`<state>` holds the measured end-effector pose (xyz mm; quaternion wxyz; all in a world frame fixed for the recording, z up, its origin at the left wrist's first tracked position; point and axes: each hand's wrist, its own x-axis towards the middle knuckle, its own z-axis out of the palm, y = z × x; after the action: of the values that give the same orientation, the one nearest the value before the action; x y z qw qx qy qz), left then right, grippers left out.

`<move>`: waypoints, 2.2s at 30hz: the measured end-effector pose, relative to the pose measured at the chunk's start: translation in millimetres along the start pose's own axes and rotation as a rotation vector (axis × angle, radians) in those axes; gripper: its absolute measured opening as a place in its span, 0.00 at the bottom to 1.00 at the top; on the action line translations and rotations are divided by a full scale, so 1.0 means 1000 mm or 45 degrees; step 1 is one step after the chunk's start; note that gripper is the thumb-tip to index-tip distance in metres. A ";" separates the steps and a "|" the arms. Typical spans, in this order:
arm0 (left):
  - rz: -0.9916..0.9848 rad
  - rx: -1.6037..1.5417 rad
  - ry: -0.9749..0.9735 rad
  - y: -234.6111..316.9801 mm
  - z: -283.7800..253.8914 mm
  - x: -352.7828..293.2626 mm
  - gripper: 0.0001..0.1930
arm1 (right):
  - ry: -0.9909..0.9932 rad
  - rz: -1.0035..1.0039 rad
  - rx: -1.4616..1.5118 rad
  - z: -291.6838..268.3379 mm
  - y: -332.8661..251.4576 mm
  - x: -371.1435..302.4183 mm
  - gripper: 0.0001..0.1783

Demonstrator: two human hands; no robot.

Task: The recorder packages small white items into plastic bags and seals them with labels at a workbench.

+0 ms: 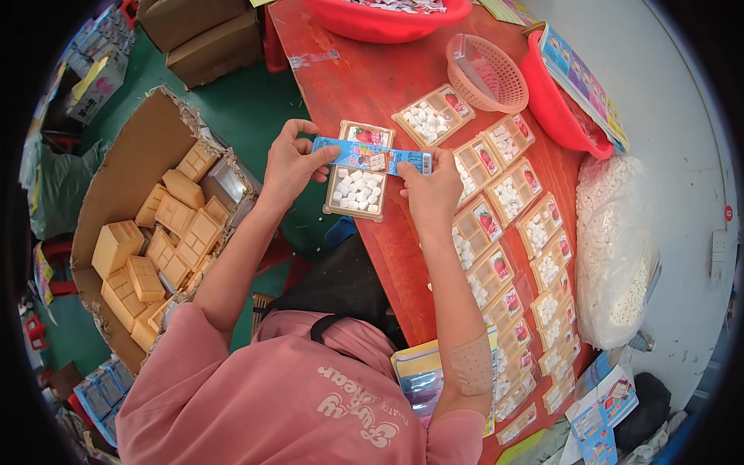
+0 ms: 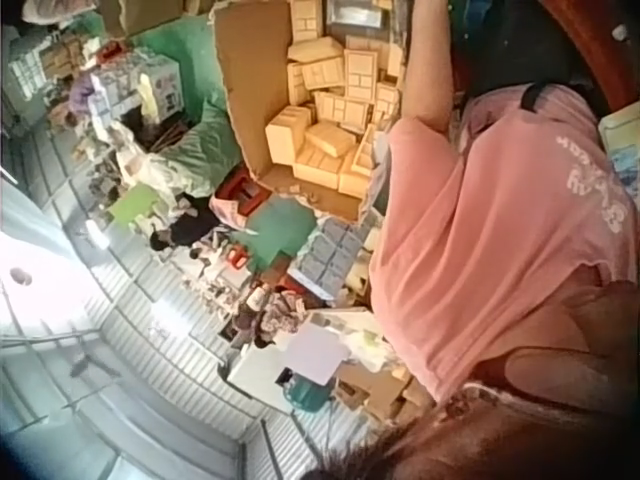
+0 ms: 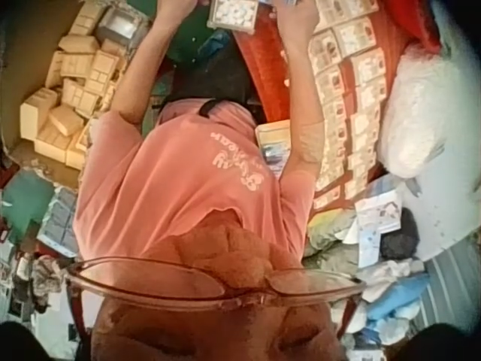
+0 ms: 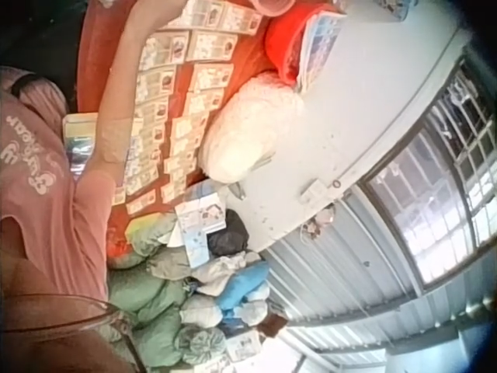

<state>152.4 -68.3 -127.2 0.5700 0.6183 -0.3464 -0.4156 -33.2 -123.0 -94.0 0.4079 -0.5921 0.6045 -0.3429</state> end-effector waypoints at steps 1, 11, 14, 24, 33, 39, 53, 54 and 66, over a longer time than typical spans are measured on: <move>-0.002 0.001 0.002 -0.002 -0.001 -0.001 0.17 | -0.003 0.001 0.000 0.002 -0.001 -0.001 0.19; -0.114 -0.305 -0.041 -0.030 -0.015 -0.028 0.09 | -0.119 -0.167 -0.366 0.021 0.001 -0.021 0.17; -0.149 -0.294 -0.046 -0.029 -0.008 -0.033 0.14 | -0.122 -0.163 -0.399 0.021 0.000 -0.021 0.17; -0.321 -0.305 -0.152 -0.023 -0.009 -0.036 0.16 | -0.199 -0.111 -0.098 0.016 -0.001 -0.019 0.14; -0.784 -1.704 -0.738 -0.032 -0.008 -0.048 0.18 | -0.678 0.409 0.625 0.006 -0.040 -0.036 0.10; -1.120 -2.257 -0.881 -0.031 0.001 -0.056 0.21 | -0.767 0.274 0.451 0.011 -0.048 -0.029 0.12; -0.958 -1.923 -0.953 -0.019 -0.006 -0.048 0.17 | -0.710 0.029 0.075 0.005 -0.050 -0.019 0.14; -0.879 -1.843 -0.973 -0.018 -0.005 -0.039 0.15 | -0.661 -0.005 0.048 0.004 -0.047 -0.020 0.14; 0.263 0.454 -0.188 0.007 0.017 0.156 0.18 | -0.460 -0.267 0.055 -0.057 -0.014 -0.086 0.07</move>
<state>201.8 -216.7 -138.6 0.4642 0.6385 -0.5167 -0.3315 -81.5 -42.1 -48.9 0.4843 -0.6946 0.4493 -0.2847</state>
